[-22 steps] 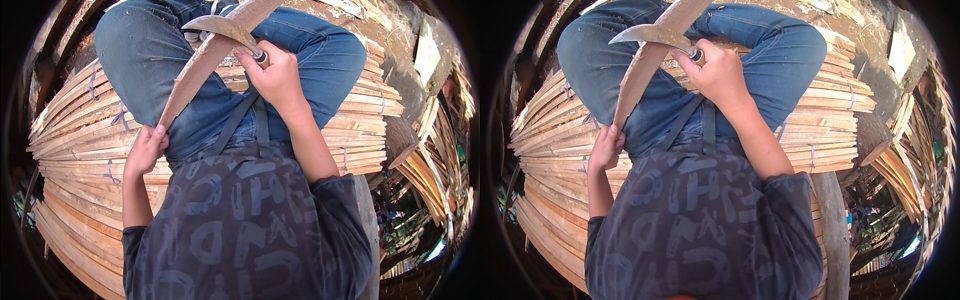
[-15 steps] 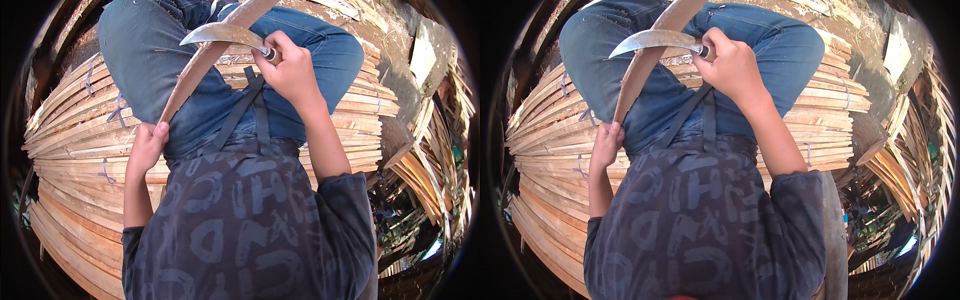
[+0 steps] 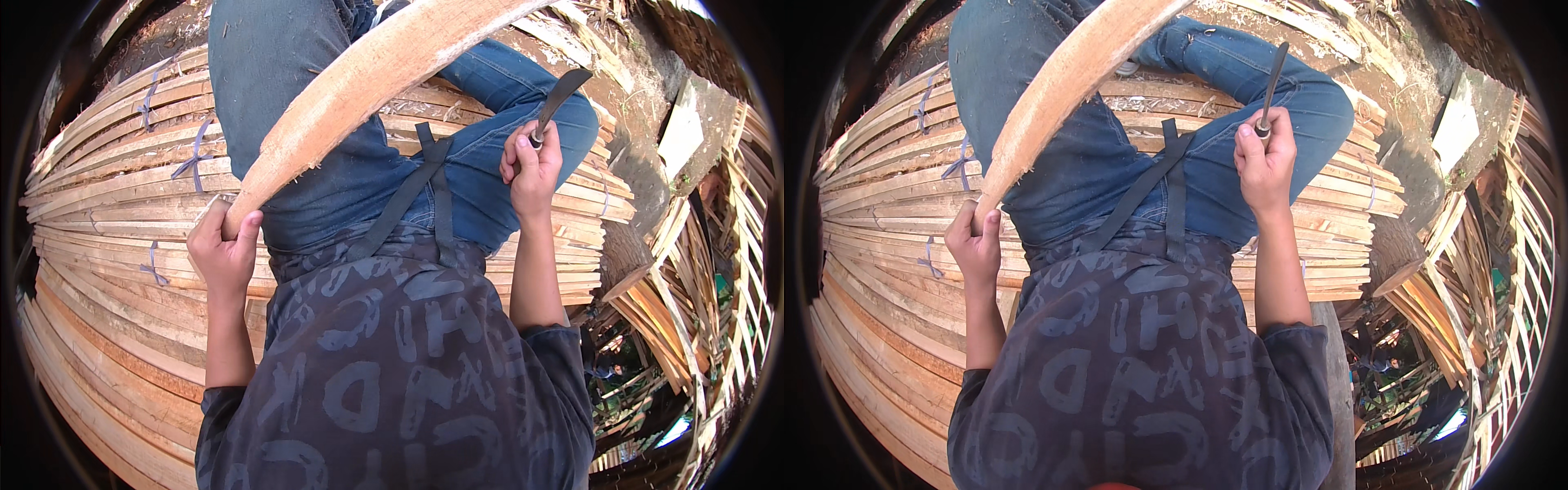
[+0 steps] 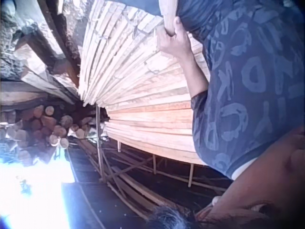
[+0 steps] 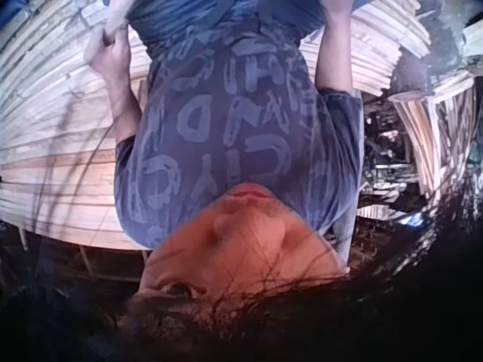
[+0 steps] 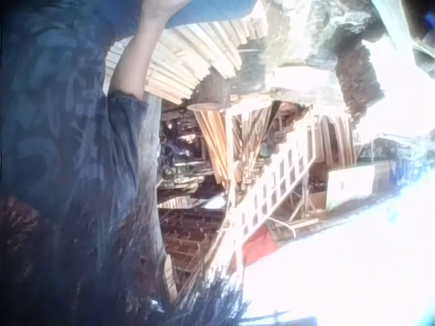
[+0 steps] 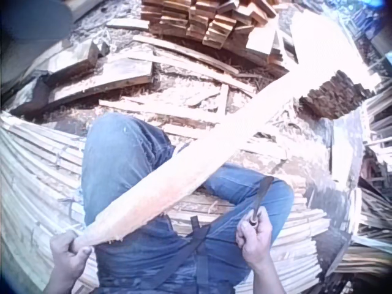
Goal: The person sits on the ground and uses a curved knife to shave thin strips of wood from a long wooden stick. They hold the stick against their leg and repeatedly scrape the blade along its length to remove the outer layer.
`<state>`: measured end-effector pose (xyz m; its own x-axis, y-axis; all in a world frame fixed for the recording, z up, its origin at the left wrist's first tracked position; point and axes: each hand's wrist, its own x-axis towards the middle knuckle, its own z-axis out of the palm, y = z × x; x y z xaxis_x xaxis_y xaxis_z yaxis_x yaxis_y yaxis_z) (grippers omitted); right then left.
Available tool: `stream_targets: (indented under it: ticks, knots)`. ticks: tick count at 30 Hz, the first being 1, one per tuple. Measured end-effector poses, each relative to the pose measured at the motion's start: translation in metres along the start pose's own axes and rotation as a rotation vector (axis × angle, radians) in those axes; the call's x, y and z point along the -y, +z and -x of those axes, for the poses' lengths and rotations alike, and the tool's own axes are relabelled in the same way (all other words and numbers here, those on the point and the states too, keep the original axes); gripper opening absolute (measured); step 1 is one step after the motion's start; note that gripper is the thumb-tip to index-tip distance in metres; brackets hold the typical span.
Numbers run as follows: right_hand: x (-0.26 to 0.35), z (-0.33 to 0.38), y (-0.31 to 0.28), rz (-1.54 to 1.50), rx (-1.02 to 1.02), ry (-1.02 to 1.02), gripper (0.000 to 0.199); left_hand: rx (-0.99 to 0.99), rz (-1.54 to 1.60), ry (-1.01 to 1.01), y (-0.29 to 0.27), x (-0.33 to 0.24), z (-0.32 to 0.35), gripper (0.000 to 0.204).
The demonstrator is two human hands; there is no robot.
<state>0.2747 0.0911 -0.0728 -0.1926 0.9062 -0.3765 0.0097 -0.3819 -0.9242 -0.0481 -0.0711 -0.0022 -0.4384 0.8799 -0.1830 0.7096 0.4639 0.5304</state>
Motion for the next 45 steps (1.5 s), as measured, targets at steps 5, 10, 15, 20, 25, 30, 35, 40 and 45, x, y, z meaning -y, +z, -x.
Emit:
stream_targets:
  ticks: [5,10,15,20,25,30,35,40,45]
  knots:
    - [0.008,-0.003,-0.006,0.078,-0.012,-0.094,0.013,-0.073,-0.074,0.084,0.006,0.011,-0.007,0.041]
    - [0.011,-0.006,-0.008,0.365,0.027,-0.173,0.017,-0.018,-0.163,0.078,0.006,0.002,-0.017,0.045]
    - [0.022,-0.011,0.012,0.657,0.044,-0.312,0.015,0.034,-0.086,0.022,0.007,0.0,-0.02,0.05]
    - [0.037,-0.016,0.025,0.818,0.058,-0.35,0.016,0.063,-0.109,0.029,0.007,0.005,-0.02,0.051]
    - [0.045,-0.024,0.021,1.041,-0.043,-0.377,0.027,0.067,-0.078,0.033,0.011,0.009,-0.021,0.051]
    - [0.054,-0.043,0.003,1.21,-0.177,-0.428,0.035,0.076,-0.06,0.015,0.011,0.009,-0.02,0.053]
    - [0.073,-0.034,0.015,1.214,-0.171,-0.321,0.039,0.086,-0.02,-0.035,0.013,0.006,-0.017,0.051]
    - [0.075,-0.026,0.031,1.274,-0.062,-0.35,0.044,0.096,0.03,-0.127,0.016,-0.005,-0.016,0.047]
    - [0.065,-0.054,0.019,1.398,-0.138,-0.46,0.049,0.086,0.012,-0.13,0.015,-0.006,-0.014,0.046]
